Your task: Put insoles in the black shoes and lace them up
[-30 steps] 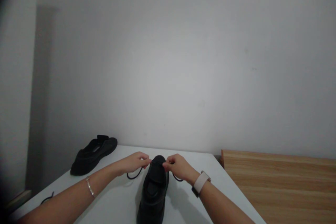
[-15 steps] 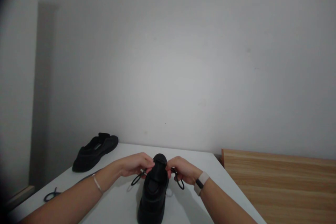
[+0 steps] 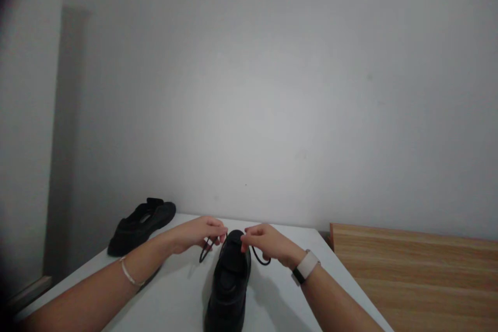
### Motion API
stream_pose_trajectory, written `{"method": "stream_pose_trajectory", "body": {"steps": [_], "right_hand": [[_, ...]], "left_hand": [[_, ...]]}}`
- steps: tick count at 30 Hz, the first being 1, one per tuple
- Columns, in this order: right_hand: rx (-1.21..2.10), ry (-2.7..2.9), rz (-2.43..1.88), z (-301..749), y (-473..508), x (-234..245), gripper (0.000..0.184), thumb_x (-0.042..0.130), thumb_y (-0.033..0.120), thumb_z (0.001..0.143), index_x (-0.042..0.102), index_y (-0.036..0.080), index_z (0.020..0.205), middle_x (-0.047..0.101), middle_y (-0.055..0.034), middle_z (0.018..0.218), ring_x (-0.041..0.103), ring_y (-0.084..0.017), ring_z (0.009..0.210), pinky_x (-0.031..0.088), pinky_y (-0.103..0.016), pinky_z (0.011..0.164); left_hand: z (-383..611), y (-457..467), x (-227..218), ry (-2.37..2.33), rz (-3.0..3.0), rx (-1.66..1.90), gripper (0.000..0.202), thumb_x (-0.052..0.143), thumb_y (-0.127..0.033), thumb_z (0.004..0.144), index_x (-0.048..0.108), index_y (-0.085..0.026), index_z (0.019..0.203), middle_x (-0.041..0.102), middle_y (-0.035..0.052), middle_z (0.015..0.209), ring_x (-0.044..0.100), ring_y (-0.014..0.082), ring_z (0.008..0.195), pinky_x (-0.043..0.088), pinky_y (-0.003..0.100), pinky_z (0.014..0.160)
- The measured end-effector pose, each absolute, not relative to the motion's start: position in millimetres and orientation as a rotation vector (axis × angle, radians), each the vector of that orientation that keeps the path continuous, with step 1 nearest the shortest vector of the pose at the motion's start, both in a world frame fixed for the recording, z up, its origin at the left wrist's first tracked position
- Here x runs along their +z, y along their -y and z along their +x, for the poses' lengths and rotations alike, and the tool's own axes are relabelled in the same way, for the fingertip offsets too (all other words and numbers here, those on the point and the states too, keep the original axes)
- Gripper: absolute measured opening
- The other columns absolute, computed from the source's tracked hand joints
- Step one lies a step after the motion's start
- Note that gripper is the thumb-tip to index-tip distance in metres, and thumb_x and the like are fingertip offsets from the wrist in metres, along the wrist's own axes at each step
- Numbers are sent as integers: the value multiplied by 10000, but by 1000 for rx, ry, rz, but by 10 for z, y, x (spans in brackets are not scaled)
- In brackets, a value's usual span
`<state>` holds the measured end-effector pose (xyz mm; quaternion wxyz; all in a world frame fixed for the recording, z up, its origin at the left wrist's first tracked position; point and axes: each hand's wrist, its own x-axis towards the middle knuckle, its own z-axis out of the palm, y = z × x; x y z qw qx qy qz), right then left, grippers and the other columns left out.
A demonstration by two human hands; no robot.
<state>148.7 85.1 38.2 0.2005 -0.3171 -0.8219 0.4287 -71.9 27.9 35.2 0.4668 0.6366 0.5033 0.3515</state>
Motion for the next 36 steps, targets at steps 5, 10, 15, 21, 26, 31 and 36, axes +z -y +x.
{"method": "stream_pose_trajectory", "body": {"steps": [5, 10, 15, 21, 26, 31, 36], "right_hand": [[1027, 2367, -535, 1343, -695, 614, 357, 536, 453, 836, 710, 152, 754, 652, -108, 1076, 543, -215, 1049, 402, -323, 883], [1110, 2284, -320, 1291, -676, 613, 390, 488, 485, 868, 668, 157, 760, 665, -53, 891, 567, -195, 936, 394, -328, 896], [1063, 2284, -307, 1304, -691, 580, 382, 491, 476, 874, 670, 151, 781, 655, -58, 877, 565, -186, 882, 412, -321, 870], [990, 2246, -239, 1298, -707, 575, 323, 537, 428, 868, 723, 168, 817, 631, -62, 950, 557, -184, 961, 385, -325, 918], [1017, 2215, -217, 1278, -754, 534, 315, 568, 431, 849, 731, 168, 786, 624, -50, 871, 556, -177, 892, 396, -321, 880], [1091, 2091, -259, 1268, -816, 484, 325, 601, 459, 817, 723, 169, 736, 604, -46, 818, 535, -180, 833, 399, -324, 816], [1167, 1920, -345, 1243, -838, 453, 308, 651, 465, 765, 722, 171, 708, 609, -39, 801, 531, -180, 810, 382, -322, 791]], "left_hand": [[-602, -205, 470, -958, 1440, 910, 307, 653, -437, 732, 654, -147, 834, 622, 57, 853, 558, 161, 820, 433, 266, 700], [-544, -201, 479, -762, 1347, 1060, 267, 671, -392, 751, 640, -133, 808, 610, 38, 795, 549, 138, 784, 406, 283, 807], [-525, -209, 537, -849, 1512, 1102, 305, 658, -426, 743, 606, -133, 677, 579, 12, 698, 506, 137, 707, 377, 279, 731], [-504, -263, 520, -942, 1592, 1193, 321, 600, -440, 761, 575, -146, 638, 561, 13, 660, 481, 141, 674, 365, 267, 671], [-485, -275, 494, -781, 1463, 1170, 351, 635, -441, 766, 531, -137, 625, 512, -3, 665, 482, 117, 657, 396, 263, 689], [-495, -265, 474, -771, 1445, 1180, 334, 611, -463, 795, 579, -135, 737, 545, 14, 755, 527, 144, 778, 443, 334, 804], [-457, -286, 376, -738, 1607, 1258, 308, 729, -321, 721, 533, -165, 901, 545, 0, 863, 537, 130, 823, 433, 269, 750]]}}
